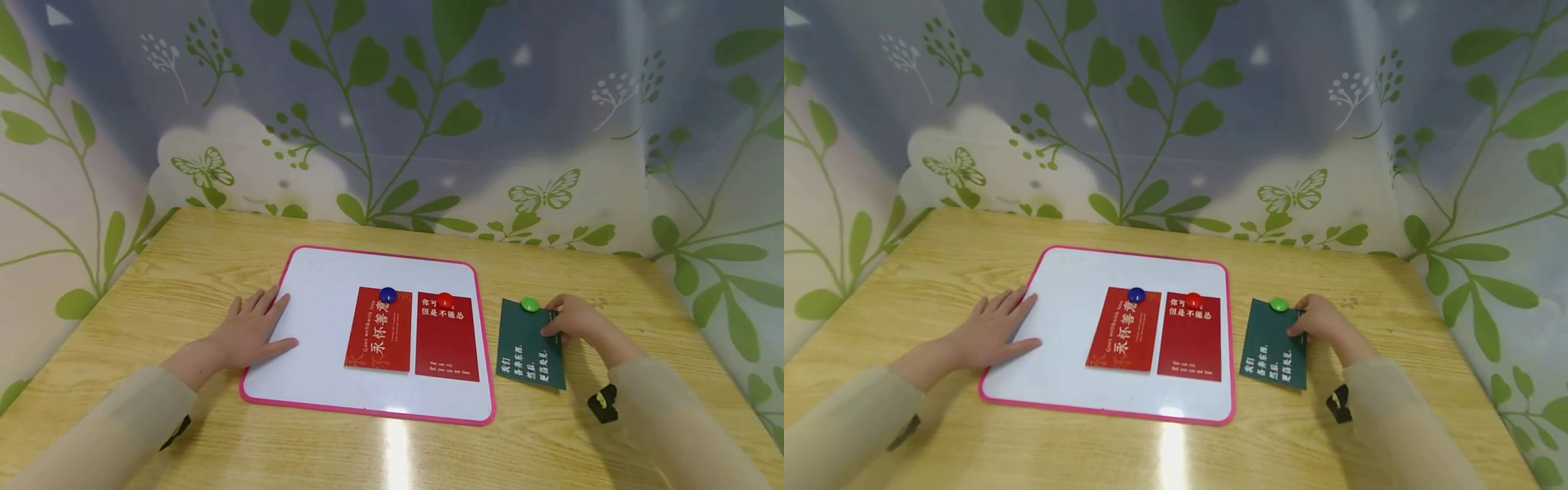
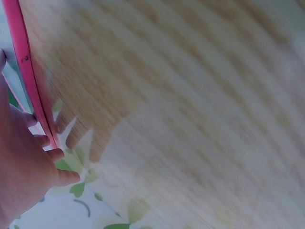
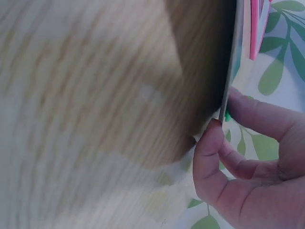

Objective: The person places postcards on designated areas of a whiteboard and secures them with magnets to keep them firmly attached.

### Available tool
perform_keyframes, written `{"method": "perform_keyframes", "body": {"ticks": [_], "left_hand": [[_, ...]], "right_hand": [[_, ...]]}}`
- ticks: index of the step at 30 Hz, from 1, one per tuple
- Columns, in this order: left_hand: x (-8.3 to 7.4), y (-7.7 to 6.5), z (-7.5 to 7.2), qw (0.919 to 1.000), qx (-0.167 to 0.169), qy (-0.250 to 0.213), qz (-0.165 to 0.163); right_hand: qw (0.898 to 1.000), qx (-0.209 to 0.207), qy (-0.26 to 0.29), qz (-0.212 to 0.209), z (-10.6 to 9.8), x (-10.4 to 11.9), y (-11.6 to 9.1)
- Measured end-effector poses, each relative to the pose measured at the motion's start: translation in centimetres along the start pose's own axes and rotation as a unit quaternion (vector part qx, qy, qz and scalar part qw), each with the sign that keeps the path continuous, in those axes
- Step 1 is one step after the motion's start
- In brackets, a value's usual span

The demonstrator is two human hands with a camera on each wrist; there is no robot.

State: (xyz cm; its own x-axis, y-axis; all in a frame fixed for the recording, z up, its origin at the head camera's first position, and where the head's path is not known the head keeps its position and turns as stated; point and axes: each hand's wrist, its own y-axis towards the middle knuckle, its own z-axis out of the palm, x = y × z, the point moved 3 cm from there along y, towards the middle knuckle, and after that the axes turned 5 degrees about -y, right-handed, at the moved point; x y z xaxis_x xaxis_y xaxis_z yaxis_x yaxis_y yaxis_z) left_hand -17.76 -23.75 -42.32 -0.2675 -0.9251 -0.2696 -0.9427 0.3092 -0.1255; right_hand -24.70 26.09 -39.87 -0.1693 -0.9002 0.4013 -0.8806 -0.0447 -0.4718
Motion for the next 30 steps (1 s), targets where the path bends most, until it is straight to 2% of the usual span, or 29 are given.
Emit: {"method": "perform_keyframes", "body": {"ticks": [6,12,19,30], "left_hand": [[0.0,0.1,0.0,1.0000,0.007,-0.002,-0.001],[0.0,0.0,-0.1,0.9999,0.010,-0.007,0.000],[0.0,-0.1,-0.1,1.0000,0.007,-0.007,0.001],[0.1,0.0,0.0,0.9999,0.005,-0.009,0.001]], "right_hand": [[1.000,-0.002,-0.016,-0.009,-0.9,-0.3,0.0],[1.000,0.004,0.005,-0.008,-1.8,-0.7,-0.1],[1.000,0.008,0.019,-0.008,-1.8,-1.4,-0.2],[0.995,0.021,0.085,-0.042,-2.1,-2.5,-0.3]]}}
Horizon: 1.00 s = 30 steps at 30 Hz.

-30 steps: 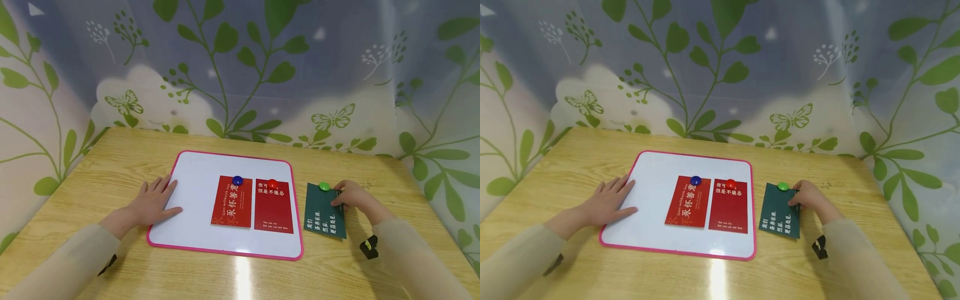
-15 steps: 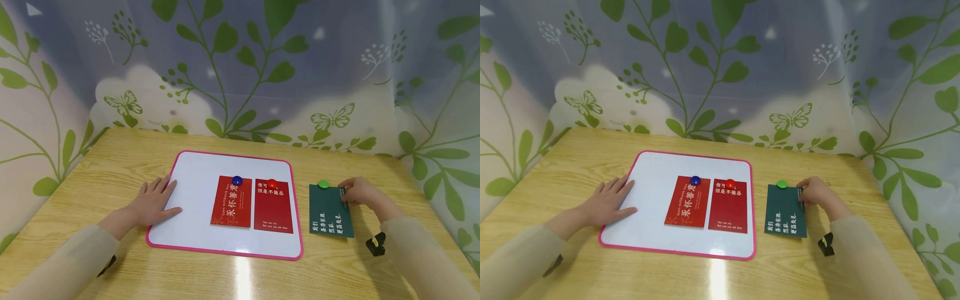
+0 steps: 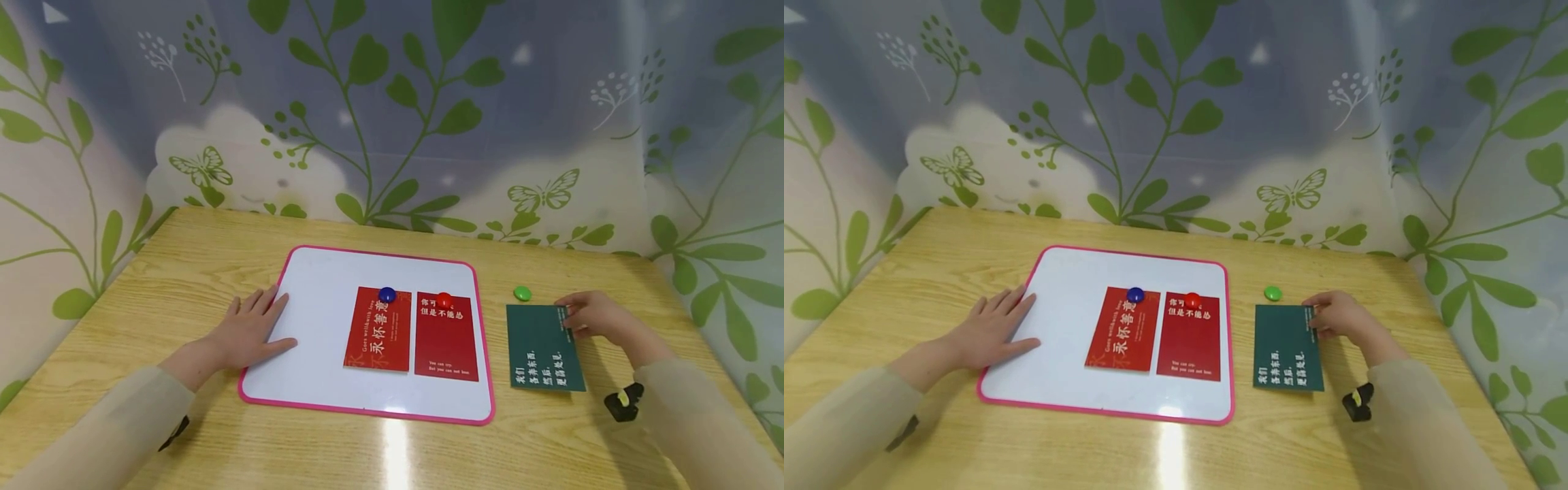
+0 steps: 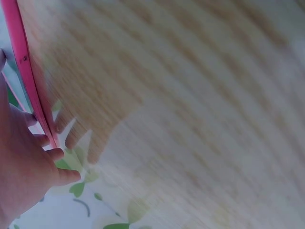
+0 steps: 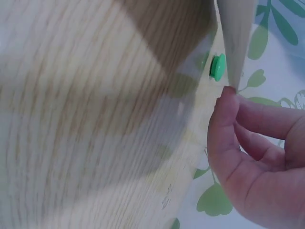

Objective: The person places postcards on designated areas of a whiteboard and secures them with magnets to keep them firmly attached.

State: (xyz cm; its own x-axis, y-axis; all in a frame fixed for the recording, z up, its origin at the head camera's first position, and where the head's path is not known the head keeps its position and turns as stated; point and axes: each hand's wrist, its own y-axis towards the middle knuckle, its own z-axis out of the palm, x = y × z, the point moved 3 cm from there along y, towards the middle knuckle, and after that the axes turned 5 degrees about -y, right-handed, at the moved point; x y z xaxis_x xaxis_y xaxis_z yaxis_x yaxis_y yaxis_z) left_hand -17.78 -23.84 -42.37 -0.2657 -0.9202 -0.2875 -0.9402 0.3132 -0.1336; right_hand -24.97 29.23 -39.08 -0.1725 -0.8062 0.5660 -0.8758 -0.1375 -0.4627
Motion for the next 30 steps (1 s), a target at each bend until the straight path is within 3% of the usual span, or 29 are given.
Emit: {"method": "perform_keyframes", "body": {"ticks": [12,30], "left_hand": [[0.2,-0.2,0.0,1.0000,-0.005,-0.003,0.002],[0.4,-1.1,-0.7,0.9999,-0.002,-0.010,-0.011]], "right_hand": [[0.997,0.015,0.055,-0.048,-0.5,0.7,-0.6],[0.990,0.026,0.112,-0.078,2.0,6.9,-0.1]]}}
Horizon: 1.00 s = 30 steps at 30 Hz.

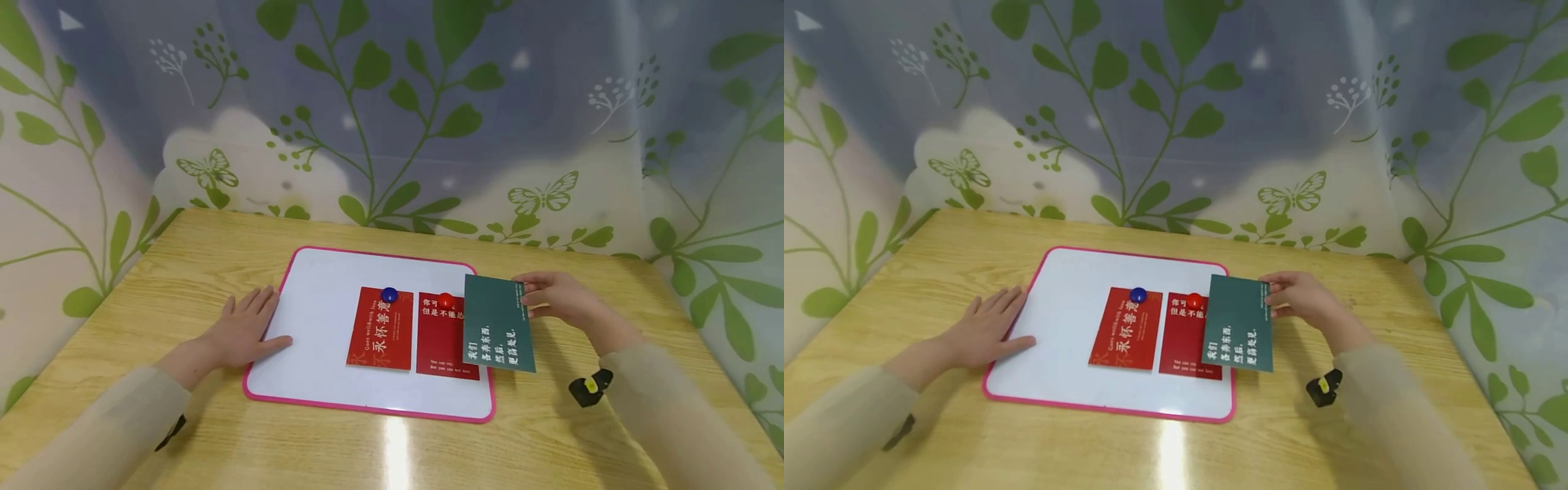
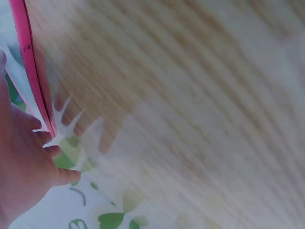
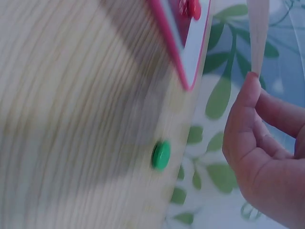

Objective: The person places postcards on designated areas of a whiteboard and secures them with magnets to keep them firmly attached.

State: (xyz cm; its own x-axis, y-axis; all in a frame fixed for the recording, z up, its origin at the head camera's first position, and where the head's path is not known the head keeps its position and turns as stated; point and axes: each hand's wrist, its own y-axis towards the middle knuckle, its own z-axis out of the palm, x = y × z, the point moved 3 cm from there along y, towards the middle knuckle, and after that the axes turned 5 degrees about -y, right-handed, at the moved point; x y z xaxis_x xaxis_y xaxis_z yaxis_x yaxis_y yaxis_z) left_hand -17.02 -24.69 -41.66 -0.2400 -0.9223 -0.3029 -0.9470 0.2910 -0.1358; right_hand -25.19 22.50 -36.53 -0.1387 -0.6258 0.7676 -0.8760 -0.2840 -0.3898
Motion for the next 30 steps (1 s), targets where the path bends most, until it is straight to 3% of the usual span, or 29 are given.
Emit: {"method": "perform_keyframes", "body": {"ticks": [20,30], "left_hand": [[0.5,-0.4,0.2,1.0000,-0.005,0.009,0.000],[0.5,0.0,0.5,0.9995,-0.002,0.027,-0.016]], "right_hand": [[0.996,0.003,0.089,0.012,9.7,8.2,5.4],[0.993,-0.003,0.119,0.023,13.7,11.1,7.6]]}}
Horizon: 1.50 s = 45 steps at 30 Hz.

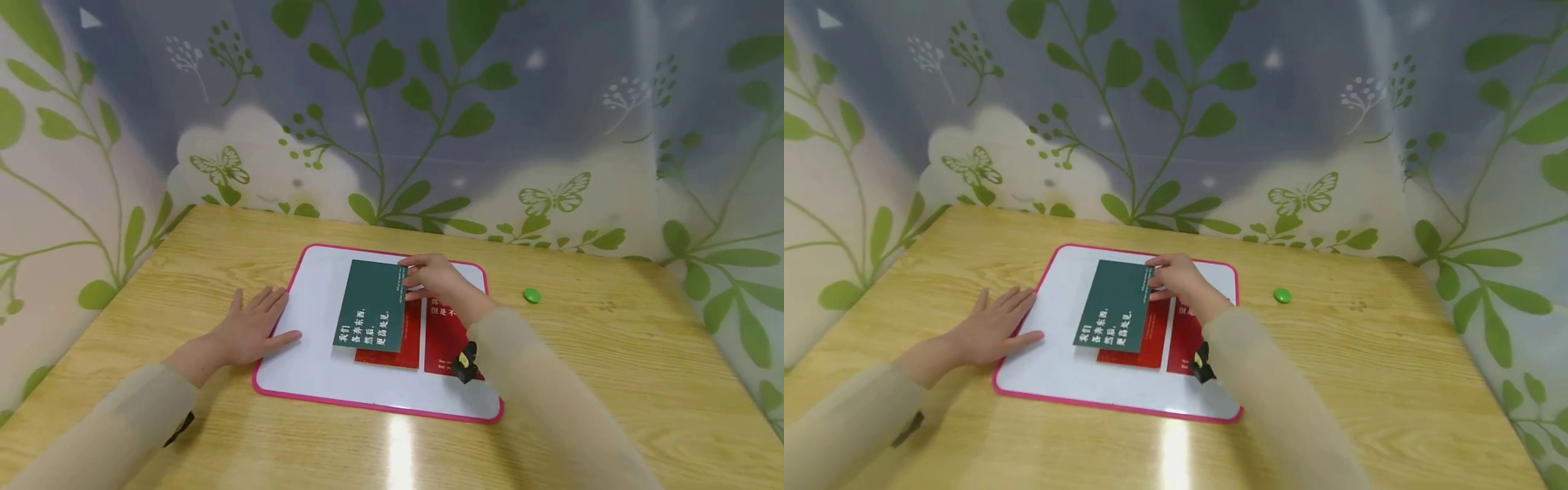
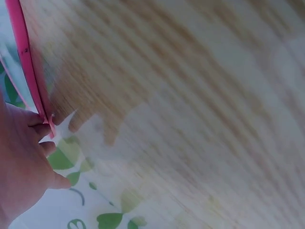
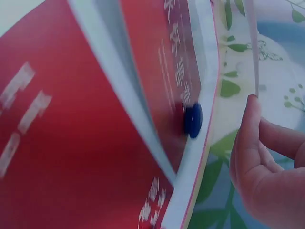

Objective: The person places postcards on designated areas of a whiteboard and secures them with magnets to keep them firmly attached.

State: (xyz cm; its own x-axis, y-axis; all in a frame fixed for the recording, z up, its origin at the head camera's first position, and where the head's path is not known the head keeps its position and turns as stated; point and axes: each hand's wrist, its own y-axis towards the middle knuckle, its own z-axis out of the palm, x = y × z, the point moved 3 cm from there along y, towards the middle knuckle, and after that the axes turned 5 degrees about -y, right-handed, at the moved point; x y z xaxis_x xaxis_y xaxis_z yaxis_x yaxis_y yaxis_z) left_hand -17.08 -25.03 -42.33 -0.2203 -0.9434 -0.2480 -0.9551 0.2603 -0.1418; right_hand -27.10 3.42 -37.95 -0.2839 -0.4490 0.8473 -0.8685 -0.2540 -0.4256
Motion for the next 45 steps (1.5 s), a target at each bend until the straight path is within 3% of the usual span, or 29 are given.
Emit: {"method": "perform_keyframes", "body": {"ticks": [9,20,27,32,35,38,41,45], "left_hand": [[-0.8,0.4,-0.6,0.9999,0.004,0.011,0.003],[-1.0,0.4,-0.8,0.9999,0.007,0.009,0.012],[-0.9,0.5,-0.9,0.9999,0.006,0.007,0.007],[-0.8,0.4,-1.0,1.0000,0.004,0.004,0.005],[-0.8,0.3,-1.0,1.0000,0.003,0.003,0.005],[-0.7,0.2,-0.9,1.0000,0.002,0.002,0.005],[-0.4,0.2,-1.0,1.0000,-0.001,0.003,0.005],[-0.1,0.2,-1.2,0.9999,-0.009,-0.005,0.002]], "right_hand": [[1.000,-0.009,0.012,0.002,2.8,0.6,1.4],[1.000,-0.013,-0.001,-0.010,4.6,0.9,2.0],[1.000,-0.015,-0.011,0.007,5.4,1.1,2.3],[0.999,-0.011,-0.038,0.005,5.9,1.4,2.5],[0.996,-0.014,-0.089,-0.018,6.1,1.6,2.6],[0.980,-0.037,-0.187,-0.061,6.0,2.0,2.4],[0.950,-0.073,-0.287,-0.101,5.8,2.4,2.1],[0.909,-0.106,-0.377,-0.142,5.3,2.8,1.6]]}}
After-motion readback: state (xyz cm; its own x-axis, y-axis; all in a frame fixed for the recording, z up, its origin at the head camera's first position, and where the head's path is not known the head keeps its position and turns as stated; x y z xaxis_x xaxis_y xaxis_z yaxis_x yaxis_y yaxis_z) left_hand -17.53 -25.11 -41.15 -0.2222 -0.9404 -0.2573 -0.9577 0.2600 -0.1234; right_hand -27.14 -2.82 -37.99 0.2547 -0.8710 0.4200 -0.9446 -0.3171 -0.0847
